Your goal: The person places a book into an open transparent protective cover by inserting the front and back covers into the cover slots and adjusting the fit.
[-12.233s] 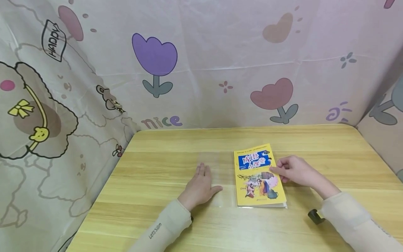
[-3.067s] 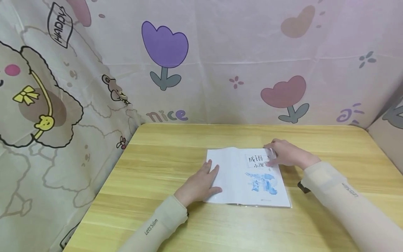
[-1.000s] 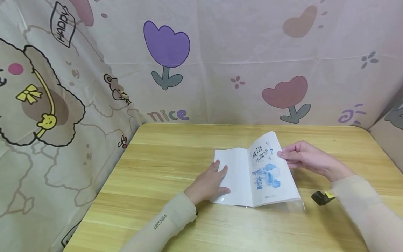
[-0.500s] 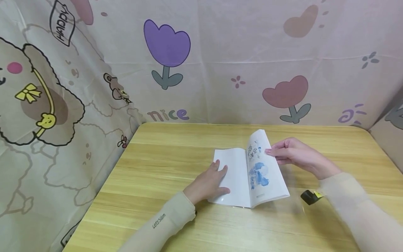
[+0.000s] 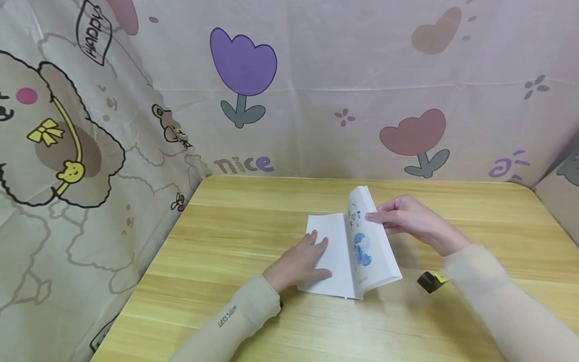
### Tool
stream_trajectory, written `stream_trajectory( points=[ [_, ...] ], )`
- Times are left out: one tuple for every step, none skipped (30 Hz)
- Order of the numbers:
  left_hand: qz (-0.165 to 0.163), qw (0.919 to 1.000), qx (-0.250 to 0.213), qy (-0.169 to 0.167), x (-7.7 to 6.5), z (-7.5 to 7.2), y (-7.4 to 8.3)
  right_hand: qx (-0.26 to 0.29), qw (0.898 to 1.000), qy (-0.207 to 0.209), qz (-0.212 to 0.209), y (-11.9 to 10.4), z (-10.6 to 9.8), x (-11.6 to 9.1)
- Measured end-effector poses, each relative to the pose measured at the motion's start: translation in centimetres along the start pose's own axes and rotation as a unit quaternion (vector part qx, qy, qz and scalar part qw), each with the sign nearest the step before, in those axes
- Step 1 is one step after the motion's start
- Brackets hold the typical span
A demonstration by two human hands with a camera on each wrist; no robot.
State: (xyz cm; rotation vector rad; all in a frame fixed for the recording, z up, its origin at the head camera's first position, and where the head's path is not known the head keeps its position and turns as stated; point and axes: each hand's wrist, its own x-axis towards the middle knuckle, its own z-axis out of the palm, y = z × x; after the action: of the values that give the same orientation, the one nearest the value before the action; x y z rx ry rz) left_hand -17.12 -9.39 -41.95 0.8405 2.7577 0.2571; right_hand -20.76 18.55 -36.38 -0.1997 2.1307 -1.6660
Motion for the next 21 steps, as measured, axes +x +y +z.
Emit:
stream_trajectory(
  points=[
    [0.002, 1.0, -0.002, 0.0, 0.0, 0.0, -0.1, -0.003, 1.0, 0.001, 0.0, -0.1, 0.1, 0.1],
    [0.004, 1.0, -0.006, -0.001, 0.1, -0.1, -0.1, -0.005, 1.0, 0.003, -0.001, -0.1, 0.2, 0.2],
    [0.007, 0.9999, -0.011, -0.002, 0.1, -0.1, -0.2, -0.008, 1.0, 0.004, -0.002, -0.2, 0.3, 0.2],
    [0.01, 0.9998, -0.017, -0.002, 0.1, -0.2, -0.4, -0.01, 1.0, 0.005, -0.003, -0.3, 0.4, 0.3],
    [0.016, 0.9996, -0.025, -0.001, 0.1, -0.2, -0.6, -0.013, 1.0, 0.006, -0.003, -0.4, 0.6, 0.4],
    [0.021, 0.9992, -0.033, 0.0, 0.1, -0.3, -0.8, -0.018, 1.0, 0.009, -0.003, -0.5, 0.7, 0.5],
    [0.028, 0.9986, -0.044, 0.003, 0.1, -0.4, -1.0, -0.021, 1.0, 0.011, -0.003, -0.6, 0.8, 0.5],
    [0.033, 0.9978, -0.057, 0.004, 0.1, -0.5, -1.2, -0.023, 1.0, 0.013, -0.003, -0.6, 1.0, 0.6],
    [0.034, 0.9968, -0.073, 0.004, 0.1, -0.6, -1.4, -0.026, 1.0, 0.014, -0.002, -0.7, 1.1, 0.7],
    [0.034, 0.9953, -0.09, 0.007, 0.0, -0.7, -1.6, -0.027, 1.0, 0.015, -0.001, -0.8, 1.3, 0.8],
    [0.032, 0.9936, -0.108, 0.008, 0.0, -0.8, -1.8, -0.028, 0.999, 0.016, 0.001, -0.9, 1.4, 0.9],
    [0.029, 0.9916, -0.125, 0.012, 0.0, -0.9, -1.9, -0.031, 0.999, 0.018, 0.003, -1.0, 1.6, 1.0],
    [0.025, 0.989, -0.145, 0.016, -0.1, -1.0, -2.0, -0.032, 0.999, 0.019, 0.004, -1.2, 1.8, 1.1],
    [0.021, 0.9864, -0.162, 0.021, -0.1, -1.0, -2.1, -0.036, 0.999, 0.02, 0.005, -1.3, 2.0, 1.2],
    [0.019, 0.9831, -0.18, 0.028, -0.2, -1.1, -2.2, -0.042, 0.999, 0.02, 0.004, -1.4, 2.2, 1.3],
    [0.019, 0.9781, -0.204, 0.034, -0.2, -1.1, -2.2, -0.046, 0.999, 0.02, 0.004, -1.5, 2.4, 1.4],
    [0.019, 0.9721, -0.231, 0.039, -0.2, -1.1, -2.2, -0.055, 0.998, 0.021, 0.004, -1.6, 2.6, 1.5],
    [0.02, 0.9647, -0.259, 0.042, -0.3, -1.2, -2.2, -0.063, 0.998, 0.023, 0.004, -1.7, 2.8, 1.6],
    [0.019, 0.9536, -0.298, 0.04, -0.3, -1.2, -2.1, -0.072, 0.997, 0.024, 0.003, -1.9, 3.1, 1.8],
    [0.02, 0.9396, -0.34, 0.036, -0.3, -1.3, -2.0, -0.083, 0.996, 0.026, 0.0, -2.0, 3.3, 1.9],
    [0.021, 0.9204, -0.389, 0.028, -0.4, -1.4, -2.0, -0.093, 0.995, 0.03, -0.001, -2.1, 3.6, 2.1]
  ],
)
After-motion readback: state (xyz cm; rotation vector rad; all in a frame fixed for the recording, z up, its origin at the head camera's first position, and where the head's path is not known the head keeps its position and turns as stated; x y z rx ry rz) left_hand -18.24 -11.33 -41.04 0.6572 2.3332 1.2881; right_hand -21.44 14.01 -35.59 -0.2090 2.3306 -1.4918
